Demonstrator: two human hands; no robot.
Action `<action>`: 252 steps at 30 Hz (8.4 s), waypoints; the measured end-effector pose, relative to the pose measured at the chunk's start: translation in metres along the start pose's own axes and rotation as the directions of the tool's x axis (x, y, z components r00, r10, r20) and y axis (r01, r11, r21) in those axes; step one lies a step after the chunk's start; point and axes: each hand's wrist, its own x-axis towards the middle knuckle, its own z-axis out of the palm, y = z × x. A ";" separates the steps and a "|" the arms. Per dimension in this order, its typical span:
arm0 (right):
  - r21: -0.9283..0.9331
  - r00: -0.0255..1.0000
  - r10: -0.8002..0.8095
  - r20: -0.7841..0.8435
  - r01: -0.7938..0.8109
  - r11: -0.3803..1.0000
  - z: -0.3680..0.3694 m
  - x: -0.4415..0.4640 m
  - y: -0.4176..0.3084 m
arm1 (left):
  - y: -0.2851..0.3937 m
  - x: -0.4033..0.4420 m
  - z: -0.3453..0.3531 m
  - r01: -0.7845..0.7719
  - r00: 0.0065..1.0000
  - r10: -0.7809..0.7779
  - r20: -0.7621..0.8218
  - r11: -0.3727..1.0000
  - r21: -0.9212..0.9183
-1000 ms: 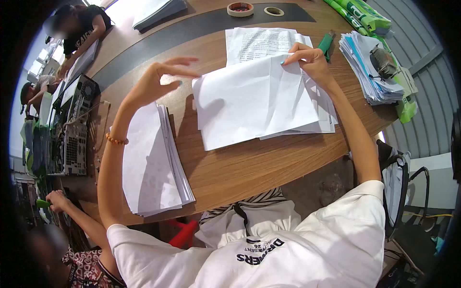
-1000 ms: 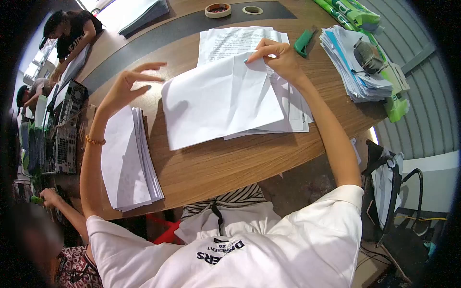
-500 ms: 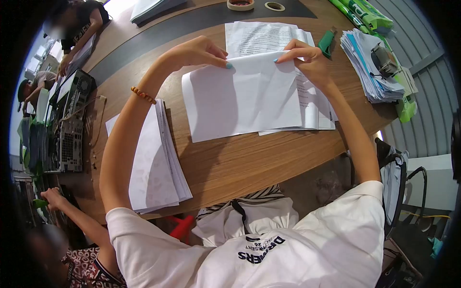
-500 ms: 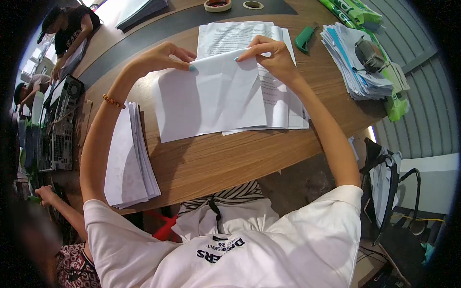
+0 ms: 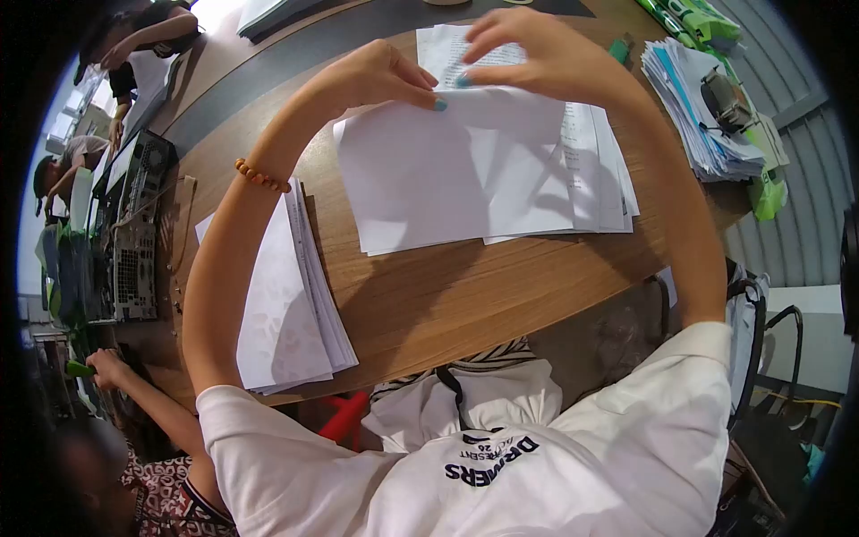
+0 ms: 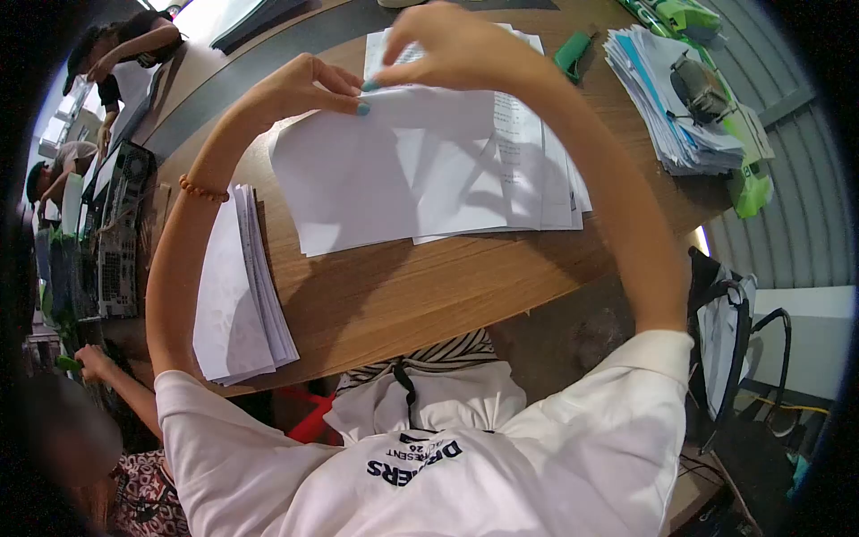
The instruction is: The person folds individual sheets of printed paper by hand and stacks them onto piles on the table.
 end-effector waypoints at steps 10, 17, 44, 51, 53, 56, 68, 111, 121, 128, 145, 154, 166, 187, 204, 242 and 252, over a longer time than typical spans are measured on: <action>0.068 0.964 -0.180 0.194 0.169 0.983 -0.008 0.016 -0.035 | 0.012 -0.032 -0.012 -0.149 0.987 0.154 -0.055 0.986 0.080; -0.045 0.965 -0.262 -0.020 0.261 0.964 0.010 0.012 -0.036 | 0.017 -0.054 -0.021 0.001 0.997 -0.007 -0.073 0.997 -0.074; 0.077 0.930 -0.359 -0.077 0.364 0.928 -0.030 -0.007 -0.021 | 0.025 -0.102 -0.039 -0.076 0.957 0.121 -0.263 0.982 0.174; 0.462 0.958 -0.053 0.283 -0.088 0.883 -0.044 0.019 -0.112 | 0.014 -0.166 -0.063 0.052 0.943 0.037 -0.329 0.965 0.258; 0.671 0.943 -0.117 0.310 -0.130 0.730 -0.007 0.030 -0.131 | 0.011 -0.176 -0.066 0.077 0.932 0.040 -0.361 0.950 0.304; 0.837 0.904 -0.122 0.410 -0.320 0.444 0.082 0.036 -0.145 | 0.000 -0.182 -0.067 0.100 0.906 0.083 -0.415 0.910 0.402; 0.779 0.928 -0.055 0.368 -0.275 0.563 0.082 0.031 -0.141 | -0.055 -0.307 0.014 0.495 0.779 -0.495 -0.384 0.862 -0.107; -0.376 0.995 -0.038 -0.089 0.001 0.927 0.081 -0.131 -0.022 | 0.006 -0.119 0.049 -0.302 0.900 0.369 -0.232 0.912 0.278; -0.120 0.962 -0.272 -0.001 0.270 0.955 0.042 -0.137 -0.050 | -0.012 -0.112 0.082 -0.498 0.580 0.570 -0.582 0.814 0.299; 0.374 0.969 -0.190 0.158 0.119 0.920 -0.004 -0.133 -0.094 | -0.031 -0.108 0.083 -0.658 0.740 0.656 -0.149 0.752 0.044; -0.336 0.996 -0.074 0.041 0.084 0.938 -0.013 -0.142 -0.124 | -0.017 -0.117 0.083 -0.688 0.687 0.718 -0.112 0.693 0.215; -0.159 0.980 -0.179 0.087 0.191 0.969 -0.001 -0.157 -0.133 | -0.023 -0.112 0.090 -0.649 0.616 0.753 -0.230 0.651 0.394; -0.451 0.924 0.363 -0.121 -0.377 0.809 0.011 -0.234 -0.017 | -0.016 -0.110 0.092 -0.662 0.698 0.716 -0.007 0.650 0.373; -0.036 0.919 0.144 -0.366 -0.169 0.985 0.063 -0.223 -0.020 | -0.019 -0.110 0.095 -0.557 0.748 0.650 -0.138 0.726 0.403; 0.352 0.774 0.530 -0.345 -0.417 0.838 0.074 -0.235 -0.018 | -0.015 -0.110 0.086 -0.494 0.821 0.543 -0.175 0.830 0.258; -0.259 0.717 0.386 -0.581 -0.612 0.747 0.106 -0.200 -0.068 | -0.010 -0.110 0.088 -0.254 0.947 0.318 -0.037 0.817 0.517; -0.525 0.872 0.204 -0.446 -0.439 0.729 0.097 -0.183 -0.077 | -0.011 -0.110 0.093 -0.286 0.936 0.350 -0.045 0.827 0.483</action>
